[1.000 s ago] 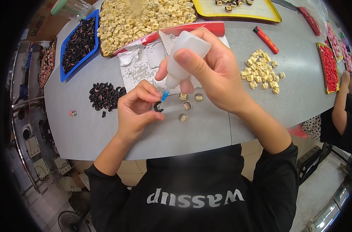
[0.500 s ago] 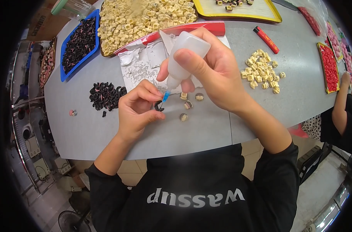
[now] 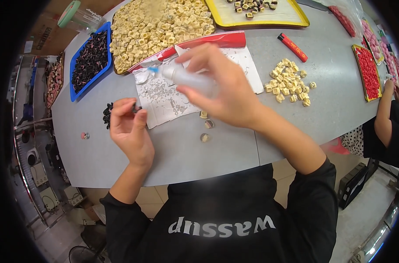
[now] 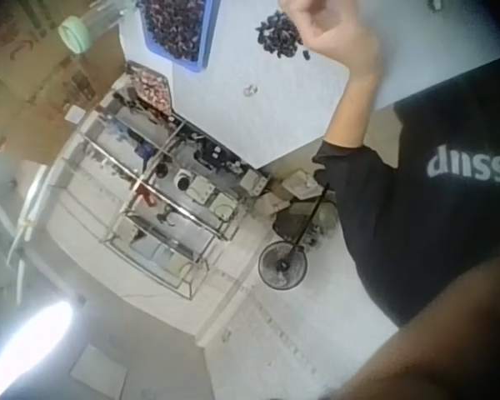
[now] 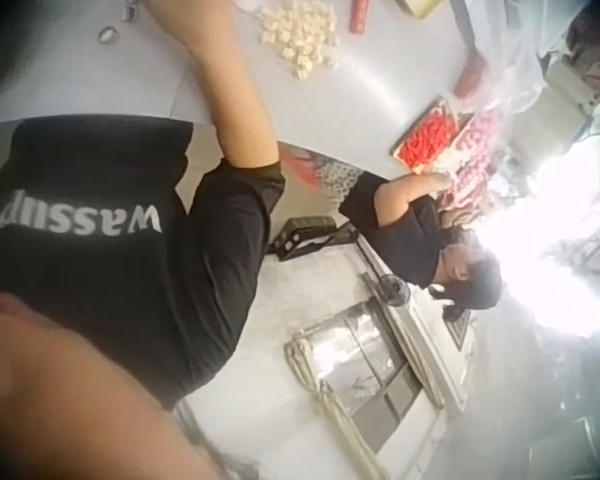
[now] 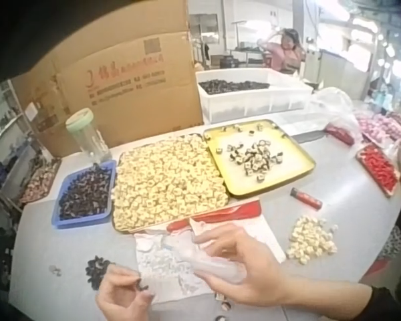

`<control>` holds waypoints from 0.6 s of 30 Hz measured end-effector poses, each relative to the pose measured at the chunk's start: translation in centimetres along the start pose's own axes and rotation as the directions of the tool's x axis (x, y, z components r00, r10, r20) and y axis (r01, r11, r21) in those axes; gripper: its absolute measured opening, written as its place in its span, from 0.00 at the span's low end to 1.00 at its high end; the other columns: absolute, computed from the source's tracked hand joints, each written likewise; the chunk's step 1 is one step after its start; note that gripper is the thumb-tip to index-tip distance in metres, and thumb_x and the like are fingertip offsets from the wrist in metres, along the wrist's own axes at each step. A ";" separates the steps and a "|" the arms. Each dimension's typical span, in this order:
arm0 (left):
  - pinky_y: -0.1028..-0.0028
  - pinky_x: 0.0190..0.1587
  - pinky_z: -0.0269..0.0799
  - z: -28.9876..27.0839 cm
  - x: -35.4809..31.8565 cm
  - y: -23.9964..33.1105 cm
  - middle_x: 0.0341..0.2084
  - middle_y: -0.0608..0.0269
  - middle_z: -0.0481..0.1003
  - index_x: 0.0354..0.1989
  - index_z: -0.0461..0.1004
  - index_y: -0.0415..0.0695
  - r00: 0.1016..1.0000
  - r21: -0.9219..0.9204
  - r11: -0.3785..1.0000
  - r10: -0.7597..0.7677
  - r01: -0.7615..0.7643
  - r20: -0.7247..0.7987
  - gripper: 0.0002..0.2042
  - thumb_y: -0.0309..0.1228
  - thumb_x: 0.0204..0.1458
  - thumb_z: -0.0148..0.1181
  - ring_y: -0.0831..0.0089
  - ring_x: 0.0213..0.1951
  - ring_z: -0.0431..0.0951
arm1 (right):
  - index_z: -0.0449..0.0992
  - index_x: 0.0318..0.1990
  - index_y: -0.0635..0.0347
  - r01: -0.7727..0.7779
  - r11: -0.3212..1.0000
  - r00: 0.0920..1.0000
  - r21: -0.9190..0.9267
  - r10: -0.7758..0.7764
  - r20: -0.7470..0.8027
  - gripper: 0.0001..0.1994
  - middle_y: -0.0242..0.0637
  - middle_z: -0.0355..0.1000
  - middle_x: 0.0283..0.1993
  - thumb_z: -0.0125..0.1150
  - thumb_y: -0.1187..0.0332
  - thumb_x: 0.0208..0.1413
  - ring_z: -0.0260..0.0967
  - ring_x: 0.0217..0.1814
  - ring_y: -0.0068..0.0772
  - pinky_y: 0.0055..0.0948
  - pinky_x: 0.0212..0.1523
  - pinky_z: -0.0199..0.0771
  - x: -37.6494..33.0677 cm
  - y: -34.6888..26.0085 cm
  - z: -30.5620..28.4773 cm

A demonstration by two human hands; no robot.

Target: Applying glue and assembling small components on a factory production line.

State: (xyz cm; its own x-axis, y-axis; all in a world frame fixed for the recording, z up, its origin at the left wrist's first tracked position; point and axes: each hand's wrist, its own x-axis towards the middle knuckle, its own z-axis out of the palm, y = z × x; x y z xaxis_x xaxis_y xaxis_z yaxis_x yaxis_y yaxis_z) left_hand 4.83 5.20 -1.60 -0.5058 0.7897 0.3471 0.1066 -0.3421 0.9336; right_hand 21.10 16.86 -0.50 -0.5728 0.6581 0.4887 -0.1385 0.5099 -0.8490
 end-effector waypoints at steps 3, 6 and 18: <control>0.82 0.36 0.62 -0.2 0.3 0.1 0.37 0.60 0.67 0.34 0.71 0.39 0.993 0.032 0.996 0.089 -0.086 -0.082 0.14 0.16 0.38 0.64 0.78 0.36 0.66 | 0.63 0.36 0.62 -0.023 0.942 0.973 -0.334 0.098 0.209 0.15 0.41 0.69 0.40 0.62 0.79 0.42 0.68 0.42 0.35 0.24 0.39 0.69 -0.5 -0.5 0.0; 0.82 0.36 0.61 -0.3 0.3 0.1 0.37 0.61 0.68 0.34 0.71 0.39 0.994 0.035 0.998 0.056 -0.053 -0.092 0.13 0.16 0.38 0.64 0.79 0.36 0.66 | 0.65 0.32 0.62 0.130 0.842 0.972 -0.524 -0.005 0.234 0.15 0.38 0.67 0.34 0.65 0.77 0.36 0.66 0.37 0.37 0.27 0.34 0.68 -0.4 -0.1 0.5; 0.82 0.36 0.60 0.0 0.2 0.0 0.36 0.63 0.68 0.34 0.70 0.40 0.998 0.010 0.999 -0.044 0.044 -0.035 0.13 0.15 0.39 0.62 0.81 0.32 0.64 | 0.69 0.32 0.62 -0.193 0.530 0.965 -0.826 0.255 -0.062 0.09 0.40 0.64 0.31 0.58 0.68 0.47 0.64 0.32 0.42 0.33 0.35 0.65 0.8 -1.8 -6.8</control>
State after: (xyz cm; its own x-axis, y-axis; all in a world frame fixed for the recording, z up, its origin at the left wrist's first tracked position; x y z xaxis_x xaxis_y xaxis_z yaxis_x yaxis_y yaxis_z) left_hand 4.73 5.36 -1.55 -0.5394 0.7857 0.3029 0.0930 -0.3019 0.9488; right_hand 26.36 20.21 2.72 -0.5375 0.7996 0.2678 0.7046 0.6004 -0.3783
